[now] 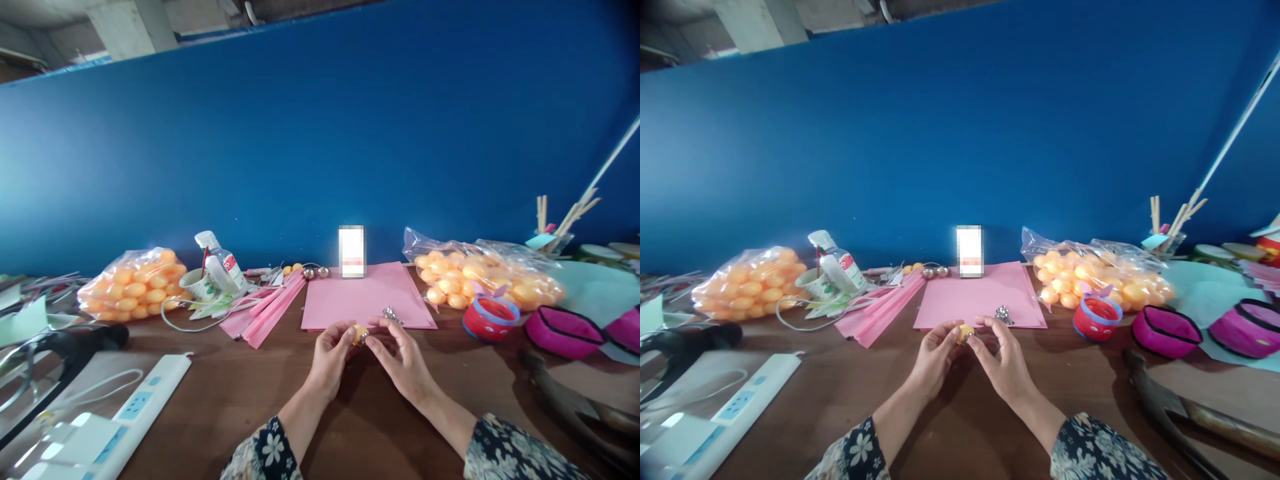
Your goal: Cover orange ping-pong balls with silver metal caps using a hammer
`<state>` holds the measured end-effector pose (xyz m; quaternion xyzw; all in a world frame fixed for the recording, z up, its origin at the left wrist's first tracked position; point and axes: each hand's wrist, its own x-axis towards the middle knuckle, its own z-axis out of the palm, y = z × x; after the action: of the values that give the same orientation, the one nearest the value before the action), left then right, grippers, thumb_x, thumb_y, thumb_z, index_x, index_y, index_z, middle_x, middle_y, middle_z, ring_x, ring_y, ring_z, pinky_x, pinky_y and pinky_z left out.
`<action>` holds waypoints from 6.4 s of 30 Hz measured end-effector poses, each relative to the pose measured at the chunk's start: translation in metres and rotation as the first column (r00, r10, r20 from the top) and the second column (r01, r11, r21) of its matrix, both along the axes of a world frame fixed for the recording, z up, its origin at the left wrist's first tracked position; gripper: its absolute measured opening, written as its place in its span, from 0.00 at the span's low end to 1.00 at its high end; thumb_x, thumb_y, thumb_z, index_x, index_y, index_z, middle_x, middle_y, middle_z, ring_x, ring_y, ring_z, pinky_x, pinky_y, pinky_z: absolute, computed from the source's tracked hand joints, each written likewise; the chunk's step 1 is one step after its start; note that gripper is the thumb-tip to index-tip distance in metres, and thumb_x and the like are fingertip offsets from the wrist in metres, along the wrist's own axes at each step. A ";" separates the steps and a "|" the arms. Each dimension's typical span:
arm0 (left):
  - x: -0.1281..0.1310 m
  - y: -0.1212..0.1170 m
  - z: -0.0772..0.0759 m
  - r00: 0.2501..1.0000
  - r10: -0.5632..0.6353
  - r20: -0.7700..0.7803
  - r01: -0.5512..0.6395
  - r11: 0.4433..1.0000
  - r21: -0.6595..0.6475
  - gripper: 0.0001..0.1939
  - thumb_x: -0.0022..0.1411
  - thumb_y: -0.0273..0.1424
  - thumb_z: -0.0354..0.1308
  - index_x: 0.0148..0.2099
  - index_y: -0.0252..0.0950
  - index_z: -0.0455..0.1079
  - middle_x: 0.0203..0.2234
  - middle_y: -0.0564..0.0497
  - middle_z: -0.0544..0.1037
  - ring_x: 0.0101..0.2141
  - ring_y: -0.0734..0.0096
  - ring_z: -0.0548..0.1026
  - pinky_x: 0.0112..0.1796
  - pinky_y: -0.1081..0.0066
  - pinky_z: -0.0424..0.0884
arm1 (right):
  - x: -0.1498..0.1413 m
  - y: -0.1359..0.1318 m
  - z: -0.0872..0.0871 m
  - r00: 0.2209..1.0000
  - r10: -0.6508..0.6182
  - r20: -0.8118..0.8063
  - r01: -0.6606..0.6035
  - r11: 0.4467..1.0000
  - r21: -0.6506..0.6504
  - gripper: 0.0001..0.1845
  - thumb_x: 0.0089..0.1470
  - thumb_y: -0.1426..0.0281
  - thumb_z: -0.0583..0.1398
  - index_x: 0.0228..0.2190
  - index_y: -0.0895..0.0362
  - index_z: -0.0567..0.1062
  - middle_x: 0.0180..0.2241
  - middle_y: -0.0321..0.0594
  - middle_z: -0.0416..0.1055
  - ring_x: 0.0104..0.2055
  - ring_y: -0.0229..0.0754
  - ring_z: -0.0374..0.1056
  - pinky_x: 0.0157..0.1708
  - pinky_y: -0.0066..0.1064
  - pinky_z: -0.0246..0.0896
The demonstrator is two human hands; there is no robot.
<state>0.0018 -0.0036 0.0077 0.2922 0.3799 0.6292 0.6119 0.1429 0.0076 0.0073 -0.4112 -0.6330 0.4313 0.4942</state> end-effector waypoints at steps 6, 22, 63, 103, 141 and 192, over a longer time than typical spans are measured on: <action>0.000 0.000 0.000 1.000 -0.010 -0.014 0.010 1.000 0.013 0.16 0.50 0.36 0.63 0.39 0.30 0.71 0.31 0.46 0.78 0.32 0.70 0.75 0.38 0.69 0.70 | -0.001 -0.002 0.004 1.000 0.021 0.022 -0.022 1.000 0.020 0.18 0.52 0.63 0.58 0.44 0.55 0.67 0.44 0.45 0.71 0.45 0.46 0.69 0.42 0.35 0.69; -0.001 -0.004 0.008 0.971 -0.143 -0.189 0.158 0.985 0.064 0.20 0.48 0.35 0.65 0.42 0.32 0.71 0.37 0.43 0.78 0.37 0.65 0.75 0.39 0.67 0.70 | 0.001 0.001 0.001 0.999 0.012 0.050 -0.015 0.998 0.057 0.15 0.53 0.60 0.57 0.40 0.56 0.71 0.41 0.45 0.73 0.42 0.46 0.70 0.40 0.33 0.67; 0.002 -0.002 0.002 0.942 0.005 -0.334 0.028 0.995 0.092 0.22 0.53 0.45 0.56 0.42 0.33 0.74 0.34 0.44 0.79 0.39 0.58 0.74 0.42 0.65 0.68 | 0.000 -0.002 0.004 0.985 0.048 0.165 -0.067 0.992 0.108 0.19 0.53 0.67 0.57 0.48 0.54 0.67 0.48 0.44 0.69 0.47 0.47 0.67 0.48 0.38 0.63; 0.000 -0.003 -0.001 0.945 -0.106 -0.309 0.130 0.990 0.058 0.24 0.57 0.43 0.53 0.50 0.32 0.67 0.35 0.45 0.78 0.28 0.69 0.74 0.30 0.70 0.71 | -0.002 -0.004 0.008 0.990 0.096 0.102 -0.107 0.988 0.112 0.13 0.54 0.69 0.56 0.43 0.55 0.68 0.41 0.41 0.72 0.37 0.41 0.70 0.37 0.30 0.67; 0.000 -0.001 -0.001 0.988 -0.118 -0.104 0.128 0.986 0.103 0.23 0.55 0.33 0.59 0.53 0.35 0.66 0.47 0.43 0.74 0.45 0.59 0.73 0.47 0.60 0.69 | 0.000 0.002 -0.001 0.995 0.019 0.100 -0.032 0.991 0.128 0.20 0.56 0.67 0.53 0.51 0.54 0.66 0.52 0.43 0.67 0.54 0.45 0.61 0.55 0.39 0.56; -0.003 0.002 -0.006 0.991 -0.047 -0.129 0.054 0.997 0.051 0.18 0.50 0.31 0.63 0.45 0.33 0.71 0.39 0.45 0.78 0.39 0.65 0.75 0.43 0.65 0.71 | 0.001 0.003 -0.001 0.992 0.054 0.115 -0.066 0.993 0.100 0.19 0.58 0.65 0.52 0.50 0.54 0.66 0.49 0.43 0.68 0.52 0.45 0.63 0.53 0.38 0.58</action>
<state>-0.0014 -0.0016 0.0014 0.3580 0.3934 0.6036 0.5940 0.1437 0.0103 0.0063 -0.3891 -0.6933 0.3889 0.4655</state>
